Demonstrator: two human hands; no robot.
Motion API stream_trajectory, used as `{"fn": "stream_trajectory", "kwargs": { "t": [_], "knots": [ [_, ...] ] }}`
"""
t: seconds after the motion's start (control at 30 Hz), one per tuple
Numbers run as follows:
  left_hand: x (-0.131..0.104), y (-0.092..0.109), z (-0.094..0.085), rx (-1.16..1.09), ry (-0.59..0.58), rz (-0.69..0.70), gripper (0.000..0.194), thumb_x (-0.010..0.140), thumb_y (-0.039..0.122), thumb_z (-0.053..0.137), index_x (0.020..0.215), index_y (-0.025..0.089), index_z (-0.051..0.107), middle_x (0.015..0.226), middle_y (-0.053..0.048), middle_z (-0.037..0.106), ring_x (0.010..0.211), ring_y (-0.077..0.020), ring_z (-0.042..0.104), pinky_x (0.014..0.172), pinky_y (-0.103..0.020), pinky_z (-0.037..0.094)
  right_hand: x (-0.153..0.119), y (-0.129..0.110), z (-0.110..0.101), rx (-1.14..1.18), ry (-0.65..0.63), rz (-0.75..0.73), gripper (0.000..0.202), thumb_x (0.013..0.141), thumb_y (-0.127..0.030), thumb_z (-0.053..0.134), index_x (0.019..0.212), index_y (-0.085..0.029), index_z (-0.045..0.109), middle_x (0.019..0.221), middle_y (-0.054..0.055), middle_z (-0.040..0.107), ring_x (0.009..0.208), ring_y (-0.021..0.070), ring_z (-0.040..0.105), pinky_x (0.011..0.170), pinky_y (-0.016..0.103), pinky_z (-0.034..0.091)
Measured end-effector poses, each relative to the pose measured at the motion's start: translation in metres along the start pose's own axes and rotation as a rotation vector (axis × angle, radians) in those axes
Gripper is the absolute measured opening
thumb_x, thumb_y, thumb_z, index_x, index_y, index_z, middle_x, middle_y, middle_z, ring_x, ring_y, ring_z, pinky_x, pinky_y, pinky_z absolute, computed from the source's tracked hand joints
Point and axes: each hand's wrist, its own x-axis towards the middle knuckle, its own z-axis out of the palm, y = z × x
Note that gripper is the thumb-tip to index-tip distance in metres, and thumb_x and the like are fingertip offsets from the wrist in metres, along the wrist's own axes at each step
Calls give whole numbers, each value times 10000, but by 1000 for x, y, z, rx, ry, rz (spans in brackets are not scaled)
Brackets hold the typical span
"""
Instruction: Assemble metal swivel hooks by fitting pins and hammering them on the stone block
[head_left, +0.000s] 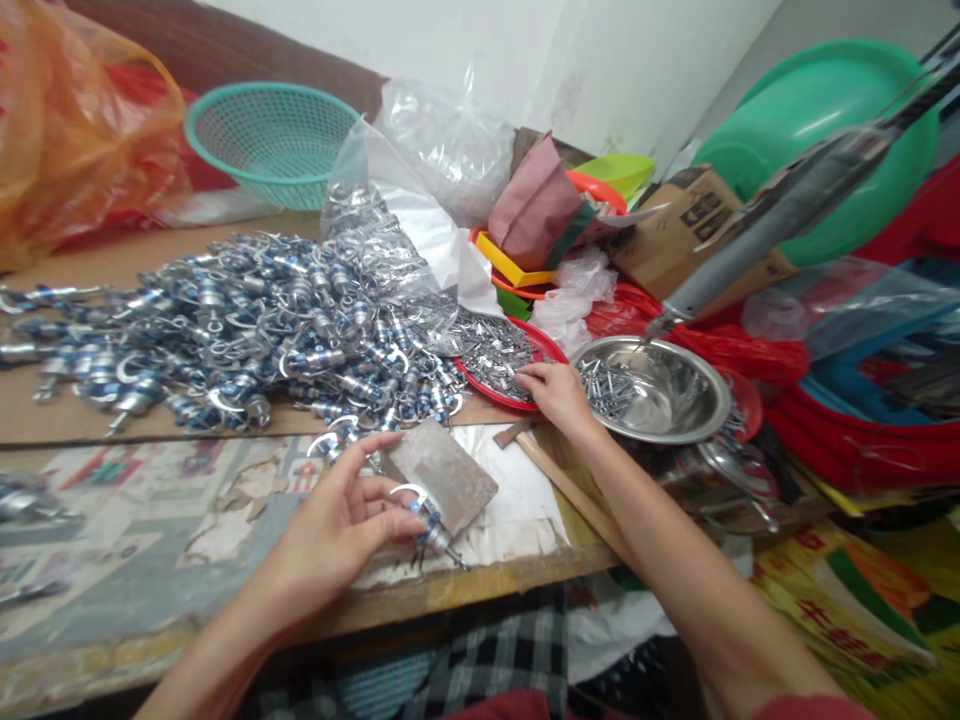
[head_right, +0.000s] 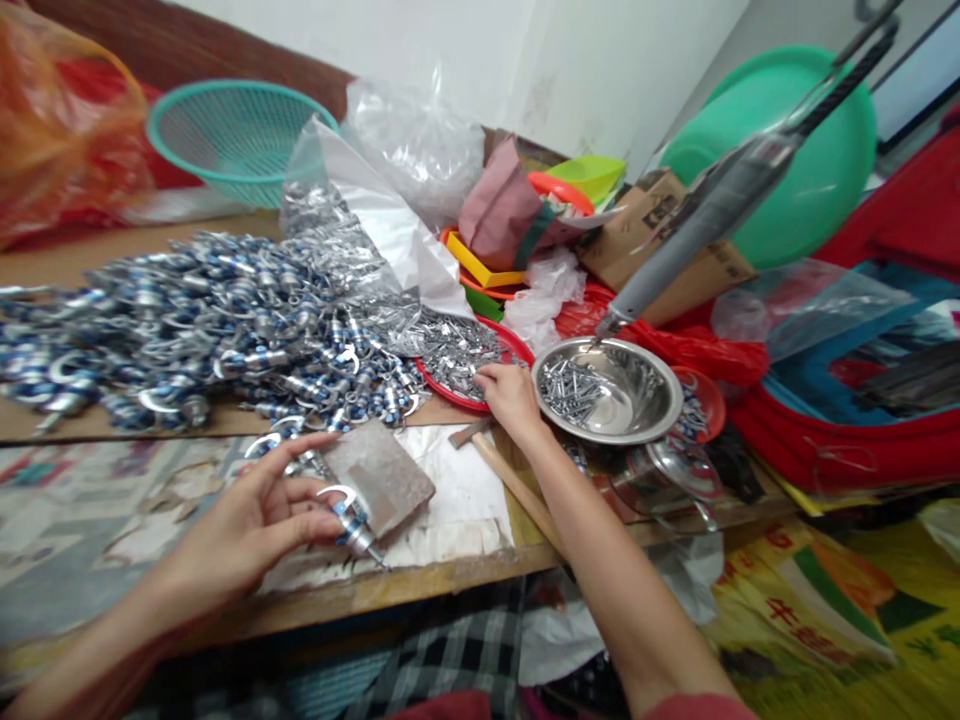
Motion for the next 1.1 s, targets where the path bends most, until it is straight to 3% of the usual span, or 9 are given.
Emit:
{"fn": "stream_trajectory", "kwargs": {
  "t": [0.13,0.23,0.4,0.67,0.8,0.87,0.93,1.03,1.1],
  "knots": [
    [0,-2,-1,-33,22,-1,739,549,154,751,1177,184,363,616,47,642,573,-145,642,576,-247,524,-42,-45,1,234,-223,-95,193,836,-268,542,823,-146,690,671,1,681,571,109,607,551,215,472],
    [0,-4,0,-45,13,14,752,555,149,753,1193,183,356,609,49,642,558,-147,639,570,-260,528,-71,-77,-1,390,-461,-228,129,788,-194,599,719,-159,701,622,-23,655,559,92,572,503,184,409],
    [1,-7,-1,-70,13,45,768,559,141,754,1206,177,342,606,42,653,564,-148,639,574,-264,533,-85,-91,1,335,-535,-199,104,760,-184,636,752,-196,740,635,-19,694,569,107,575,520,197,389],
    [3,-10,-3,-86,24,81,815,537,163,775,1216,186,324,625,38,672,549,-139,642,562,-251,537,-91,-87,29,290,-241,-308,98,728,-260,688,802,-253,753,605,-9,639,579,121,550,523,220,382],
    [2,-9,-1,-92,46,71,832,510,167,786,1211,176,337,611,42,665,542,-133,631,552,-240,535,-96,-83,27,471,-163,-291,101,764,-224,655,821,-214,737,688,5,651,666,133,590,602,233,444],
    [2,-8,0,-80,66,69,815,508,162,786,1202,171,358,604,44,656,553,-132,629,556,-233,534,-98,-67,17,500,2,-242,128,808,-203,593,865,-207,708,806,25,657,772,148,606,683,257,469],
    [2,-8,0,-76,70,70,803,514,161,783,1200,171,365,609,42,654,569,-139,635,568,-246,540,-102,-40,4,361,157,-160,151,821,-219,564,934,-203,663,910,52,636,860,182,594,738,308,472],
    [1,-10,0,-88,66,79,778,532,160,774,1194,176,364,612,41,656,562,-139,635,562,-252,543,-110,2,-13,47,175,-75,276,773,-287,618,1027,-179,604,981,94,596,930,250,566,802,408,455],
    [1,-11,-1,-94,66,75,747,549,157,766,1181,180,370,617,39,661,558,-131,634,561,-242,541,-117,13,-19,-8,137,-78,279,782,-297,611,1034,-178,594,981,99,590,930,255,565,807,422,455]
  ]
}}
